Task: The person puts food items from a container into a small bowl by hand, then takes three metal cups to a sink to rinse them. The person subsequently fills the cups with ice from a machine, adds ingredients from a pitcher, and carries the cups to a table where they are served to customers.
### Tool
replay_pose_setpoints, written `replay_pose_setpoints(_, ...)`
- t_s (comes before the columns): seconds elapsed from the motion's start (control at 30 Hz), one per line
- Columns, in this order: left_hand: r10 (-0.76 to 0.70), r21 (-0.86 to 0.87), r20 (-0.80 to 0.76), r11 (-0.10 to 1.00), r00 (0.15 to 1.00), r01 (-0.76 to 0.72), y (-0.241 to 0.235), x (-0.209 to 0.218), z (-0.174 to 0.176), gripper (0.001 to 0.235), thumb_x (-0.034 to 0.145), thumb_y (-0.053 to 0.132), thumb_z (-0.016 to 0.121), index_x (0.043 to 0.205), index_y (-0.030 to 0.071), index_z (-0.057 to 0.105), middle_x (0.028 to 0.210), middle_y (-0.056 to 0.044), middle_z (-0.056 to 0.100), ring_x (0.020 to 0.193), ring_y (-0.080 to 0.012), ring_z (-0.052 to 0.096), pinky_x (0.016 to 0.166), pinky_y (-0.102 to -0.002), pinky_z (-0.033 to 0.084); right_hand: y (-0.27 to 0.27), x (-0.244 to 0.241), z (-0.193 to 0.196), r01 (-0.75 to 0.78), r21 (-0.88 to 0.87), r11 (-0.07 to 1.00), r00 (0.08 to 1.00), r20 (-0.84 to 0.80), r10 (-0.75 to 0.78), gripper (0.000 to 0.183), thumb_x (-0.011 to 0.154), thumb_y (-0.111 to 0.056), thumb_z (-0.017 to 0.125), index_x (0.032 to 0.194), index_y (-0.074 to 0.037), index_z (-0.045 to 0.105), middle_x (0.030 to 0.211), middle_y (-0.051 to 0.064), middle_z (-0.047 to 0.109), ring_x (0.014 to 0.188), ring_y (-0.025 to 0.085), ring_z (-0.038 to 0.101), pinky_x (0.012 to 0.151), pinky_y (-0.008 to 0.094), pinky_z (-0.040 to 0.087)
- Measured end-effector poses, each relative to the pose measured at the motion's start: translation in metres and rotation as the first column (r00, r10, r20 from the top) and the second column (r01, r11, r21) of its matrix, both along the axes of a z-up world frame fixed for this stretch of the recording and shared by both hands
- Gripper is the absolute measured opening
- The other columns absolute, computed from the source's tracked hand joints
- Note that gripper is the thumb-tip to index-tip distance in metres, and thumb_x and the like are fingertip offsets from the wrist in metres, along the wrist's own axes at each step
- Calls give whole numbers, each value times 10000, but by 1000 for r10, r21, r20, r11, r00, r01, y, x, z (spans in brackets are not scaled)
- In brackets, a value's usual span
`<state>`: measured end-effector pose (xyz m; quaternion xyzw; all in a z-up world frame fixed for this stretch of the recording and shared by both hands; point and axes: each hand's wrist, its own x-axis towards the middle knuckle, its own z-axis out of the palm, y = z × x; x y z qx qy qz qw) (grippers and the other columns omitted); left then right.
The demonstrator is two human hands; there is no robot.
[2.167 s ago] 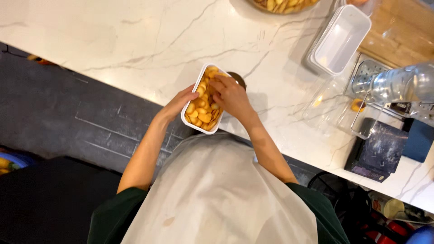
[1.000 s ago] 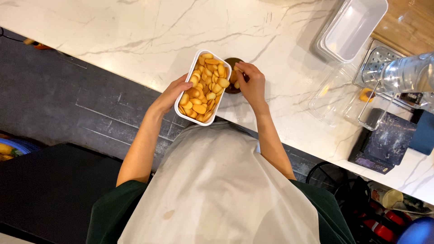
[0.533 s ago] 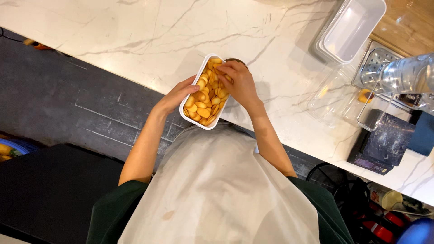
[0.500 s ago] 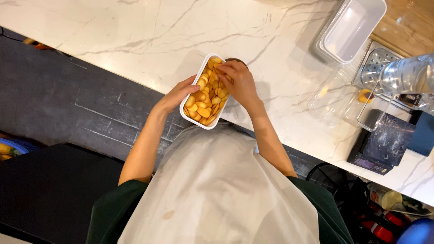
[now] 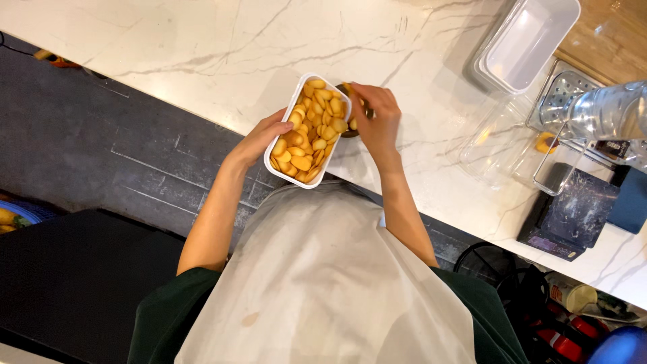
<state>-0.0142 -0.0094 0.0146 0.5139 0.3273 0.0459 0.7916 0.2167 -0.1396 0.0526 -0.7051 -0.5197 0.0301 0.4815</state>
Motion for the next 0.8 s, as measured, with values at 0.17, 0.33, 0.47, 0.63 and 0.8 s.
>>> replay_pose_setpoints(0.17,41,18,17,999,999,-41,6,-11,-7,737,909,322,571,1562,25,402,1458,-167,576,1313,-233,577,1082,-329,469,-16,6,-30,59,-118,991,995,89,-48,197,910,-44,771,1105,-77,774,1026,74,755,946,266,672,817,362,551)
replay_pose_setpoints(0.33,92,6,-7,996,996,-92,6,-9,-13,750,902,315,574,1564,26,373,1456,-176,570,1323,-242,572,1091,-329,467,-16,-5,-33,29,-174,984,994,113,-9,290,874,-51,784,1164,-49,768,1074,81,738,990,284,631,852,382,535)
replay_pose_setpoints(0.47,106,13,47,994,993,-107,3,-7,-10,740,915,313,571,1567,15,384,1478,-166,558,1346,-234,550,1109,-325,442,-21,-24,-6,7,-86,996,998,55,-2,213,883,-89,832,1085,-88,766,1079,48,709,1024,271,613,875,384,532)
replay_pose_setpoints(0.63,97,-1,60,995,994,-97,2,-2,-9,732,920,310,569,1565,23,375,1467,-157,559,1334,-229,547,1101,-329,440,-23,-39,21,-229,-176,957,958,136,254,235,860,-66,814,1074,-153,779,1106,55,623,1109,295,560,933,414,509)
replay_pose_setpoints(0.8,63,18,45,998,997,-64,2,2,-15,724,920,312,564,1560,24,386,1463,-159,562,1340,-230,546,1104,-331,447,-11,-42,19,-230,-251,940,906,297,301,366,834,-35,772,1168,-180,807,1147,38,597,1140,284,540,982,419,493)
